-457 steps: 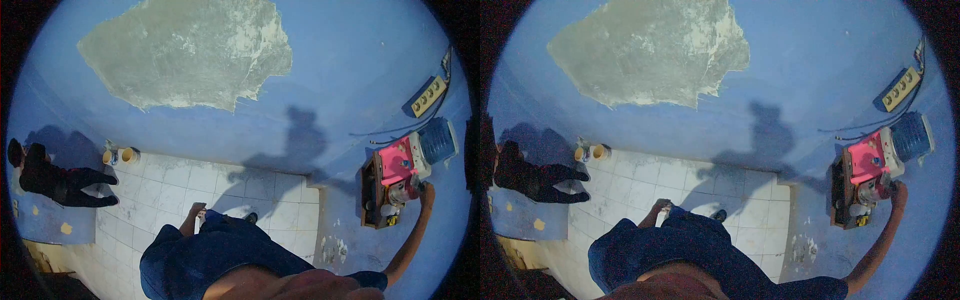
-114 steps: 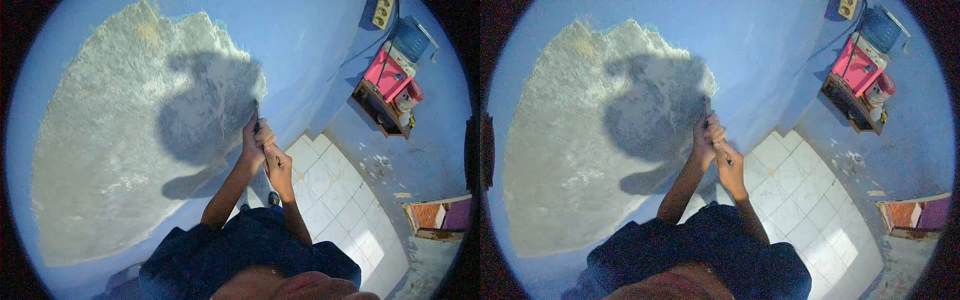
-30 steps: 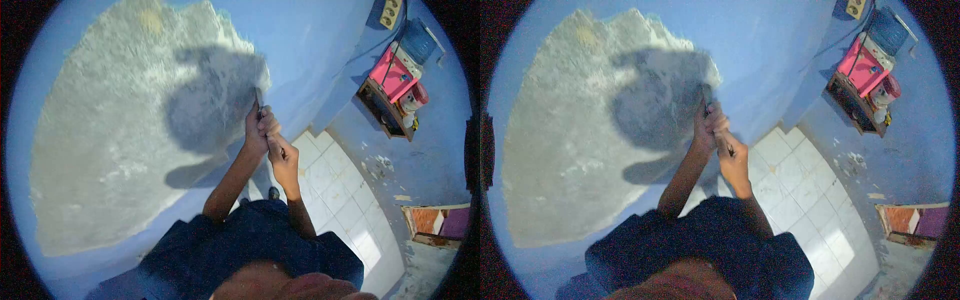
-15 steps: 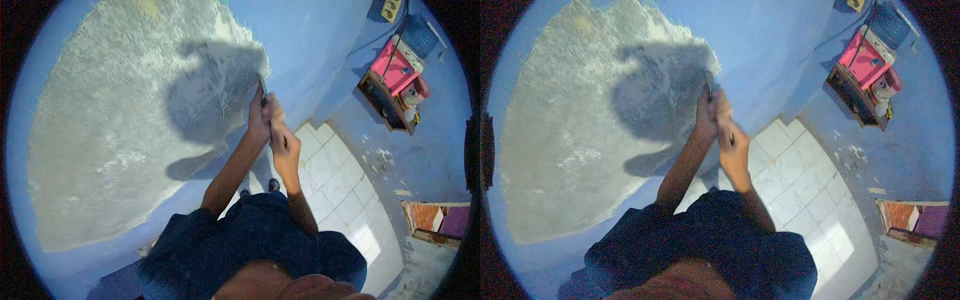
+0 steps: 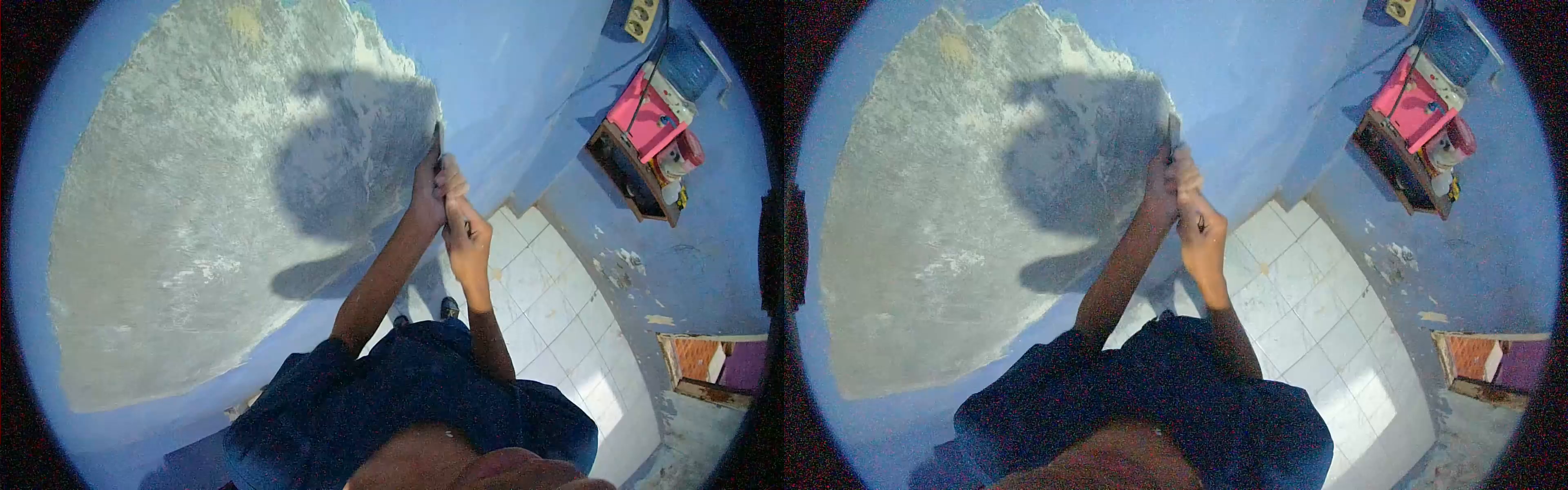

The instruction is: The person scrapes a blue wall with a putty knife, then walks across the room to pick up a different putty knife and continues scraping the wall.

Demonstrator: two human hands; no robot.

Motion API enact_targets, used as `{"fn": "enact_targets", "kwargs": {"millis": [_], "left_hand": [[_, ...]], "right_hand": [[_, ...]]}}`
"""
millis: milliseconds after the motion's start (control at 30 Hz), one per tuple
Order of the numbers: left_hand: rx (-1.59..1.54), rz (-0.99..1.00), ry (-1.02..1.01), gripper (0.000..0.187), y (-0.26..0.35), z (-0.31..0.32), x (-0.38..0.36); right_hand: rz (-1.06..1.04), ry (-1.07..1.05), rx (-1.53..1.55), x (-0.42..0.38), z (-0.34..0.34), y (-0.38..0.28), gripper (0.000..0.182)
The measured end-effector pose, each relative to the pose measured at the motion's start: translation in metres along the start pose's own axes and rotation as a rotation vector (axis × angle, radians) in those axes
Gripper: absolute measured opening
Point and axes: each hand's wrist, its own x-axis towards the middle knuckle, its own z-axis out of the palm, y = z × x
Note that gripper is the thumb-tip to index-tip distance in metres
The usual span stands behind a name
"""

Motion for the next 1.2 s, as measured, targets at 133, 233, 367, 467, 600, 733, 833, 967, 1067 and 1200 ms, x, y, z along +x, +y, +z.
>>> {"fn": "enact_targets", "kwargs": {"millis": [133, 233, 367, 467, 600, 733, 833, 967, 1067, 1200], "left_hand": [[-0.027, 0.004, -0.357, 0.031, -0.009, -0.033, -0.009], [0.032, -0.038, -0.373, 0.034, 0.005, -0.041, 0.01], [-0.047, -0.074, -0.495, 0.043, -0.006, -0.035, -0.01], [-0.032, -0.072, -0.186, 0.05, 0.004, -0.004, 0.002], [0.06, 0.0, -0.202, 0.052, -0.009, -0.018, -0.016], [0.208, 0.054, -0.009, 0.051, -0.008, 0.013, -0.002], [0.255, 0.149, -0.084, 0.034, -0.018, 0.018, -0.011], [-0.096, -0.021, -0.51, 0.032, -0.005, -0.038, 0.009], [-0.086, 0.007, -0.48, 0.029, -0.012, -0.03, -0.007], [-0.116, -0.039, -0.3, 0.033, -0.003, -0.021, 0.007]], "right_hand": [[0.003, -0.007, -0.062, -0.019, -0.007, 0.0, 0.028], [-0.04, 0.045, -0.088, -0.005, 0.001, 0.008, 0.029], [0.012, 0.016, -0.051, -0.006, -0.003, -0.011, 0.029], [-0.045, 0.015, -0.146, -0.001, 0.003, -0.007, 0.029], [0.026, 0.025, -0.059, -0.011, -0.003, -0.005, 0.03], [-0.072, 0.044, -0.098, -0.007, -0.002, 0.002, 0.025], [0.125, -0.008, -0.083, -0.003, -0.015, -0.017, 0.023], [0.074, 0.016, -0.049, -0.004, -0.007, -0.005, 0.023], [-0.261, 0.028, -0.199, -0.009, -0.01, -0.007, 0.023], [-0.067, -0.026, -0.146, -0.01, -0.009, -0.006, 0.023]]}}
